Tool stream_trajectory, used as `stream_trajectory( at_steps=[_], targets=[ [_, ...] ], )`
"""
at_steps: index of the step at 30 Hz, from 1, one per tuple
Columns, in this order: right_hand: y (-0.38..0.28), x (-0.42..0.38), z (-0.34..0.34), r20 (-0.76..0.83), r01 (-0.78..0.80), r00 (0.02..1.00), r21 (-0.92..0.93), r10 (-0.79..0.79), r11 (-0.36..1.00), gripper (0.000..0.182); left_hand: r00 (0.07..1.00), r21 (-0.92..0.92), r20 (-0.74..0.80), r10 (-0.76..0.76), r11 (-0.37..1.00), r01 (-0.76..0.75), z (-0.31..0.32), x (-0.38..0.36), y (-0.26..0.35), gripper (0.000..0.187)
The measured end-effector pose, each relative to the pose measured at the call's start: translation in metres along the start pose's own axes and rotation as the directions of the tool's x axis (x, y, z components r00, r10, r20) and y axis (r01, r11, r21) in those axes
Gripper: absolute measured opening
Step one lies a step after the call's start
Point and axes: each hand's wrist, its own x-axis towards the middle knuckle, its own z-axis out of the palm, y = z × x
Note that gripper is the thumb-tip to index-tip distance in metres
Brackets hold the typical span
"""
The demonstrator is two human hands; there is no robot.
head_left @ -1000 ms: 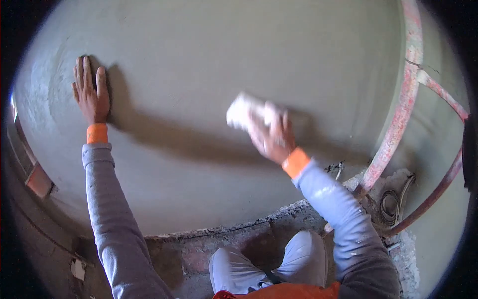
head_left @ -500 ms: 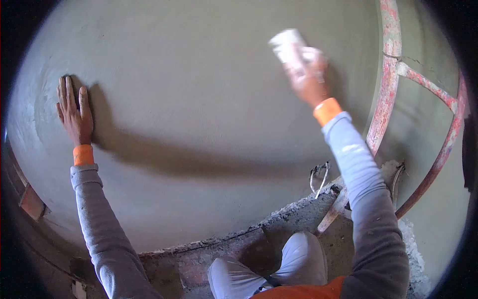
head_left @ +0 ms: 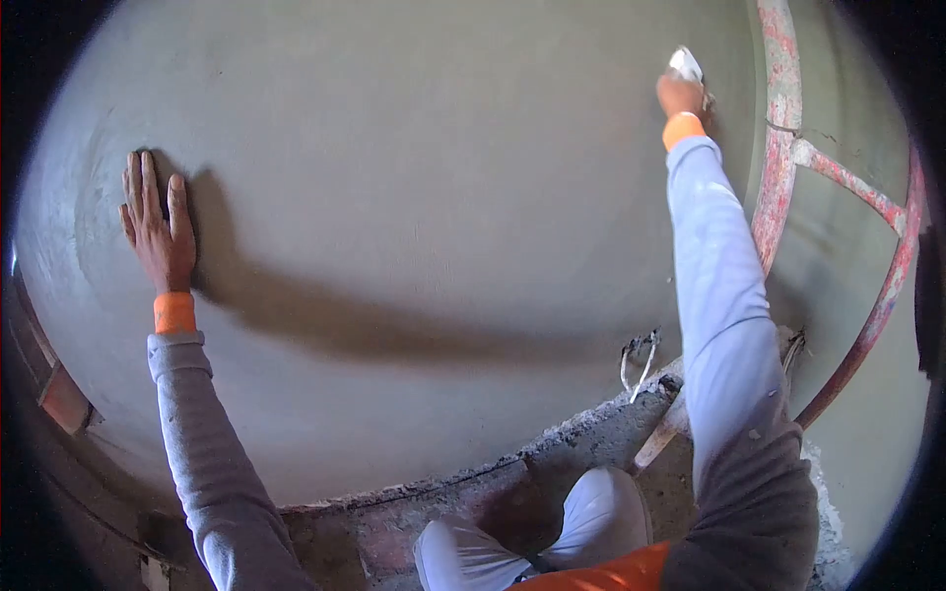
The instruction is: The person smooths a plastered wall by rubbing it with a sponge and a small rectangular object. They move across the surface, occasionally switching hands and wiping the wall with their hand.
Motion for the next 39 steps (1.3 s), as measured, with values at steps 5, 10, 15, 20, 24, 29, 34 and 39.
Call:
stream_trajectory(
  at_steps=[5, 10, 15, 20, 24, 29, 34, 39],
  targets=[
    [0.045, -0.059, 0.006, -0.147, 0.492, 0.834, -0.238, -0.532, 0.838, 0.049, 1.000, -0.014, 0.016, 0.006, 1.000, -0.006, 0.000, -0.005, 0.001, 0.059],
    [0.059, 0.024, 0.017, -0.105, 0.047, 0.993, -0.131, -0.061, 0.990, 0.049, 1.000, -0.003, 0.013, -0.003, 1.000, 0.003, 0.000, -0.003, 0.000, 0.058],
    [0.106, -0.068, 0.001, -0.193, 0.277, 0.926, -0.237, -0.324, 0.931, 0.042, 1.000, -0.005, 0.012, 0.006, 1.000, -0.006, 0.002, -0.005, -0.001, 0.060],
    [0.082, -0.038, 0.023, -0.151, -0.059, 0.988, -0.164, 0.034, 0.985, 0.046, 1.000, 0.009, 0.013, 0.006, 1.000, -0.006, 0.000, -0.001, 0.002, 0.060],
    [0.072, -0.138, 0.005, -0.207, 0.566, 0.775, -0.195, -0.598, 0.801, 0.052, 1.000, -0.002, 0.019, 0.006, 1.000, -0.006, 0.003, -0.007, 0.002, 0.060],
    [0.174, -0.199, -0.021, 0.031, -0.056, 0.998, 0.188, 0.051, 0.980, 0.044, 1.000, -0.005, -0.021, 0.008, 1.000, -0.008, 0.004, -0.006, -0.002, 0.060],
    [0.032, -0.163, 0.015, -0.256, 0.453, 0.858, -0.035, -0.446, 0.891, 0.046, 0.998, -0.027, -0.030, 0.053, 0.998, -0.054, 0.008, -0.004, -0.011, 0.059],
    [0.156, -0.297, -0.016, -0.006, 0.427, 0.904, -0.003, -0.427, 0.904, 0.052, 0.989, -0.015, -0.032, 0.143, 0.989, -0.144, 0.021, -0.007, -0.037, 0.059]
  ],
)
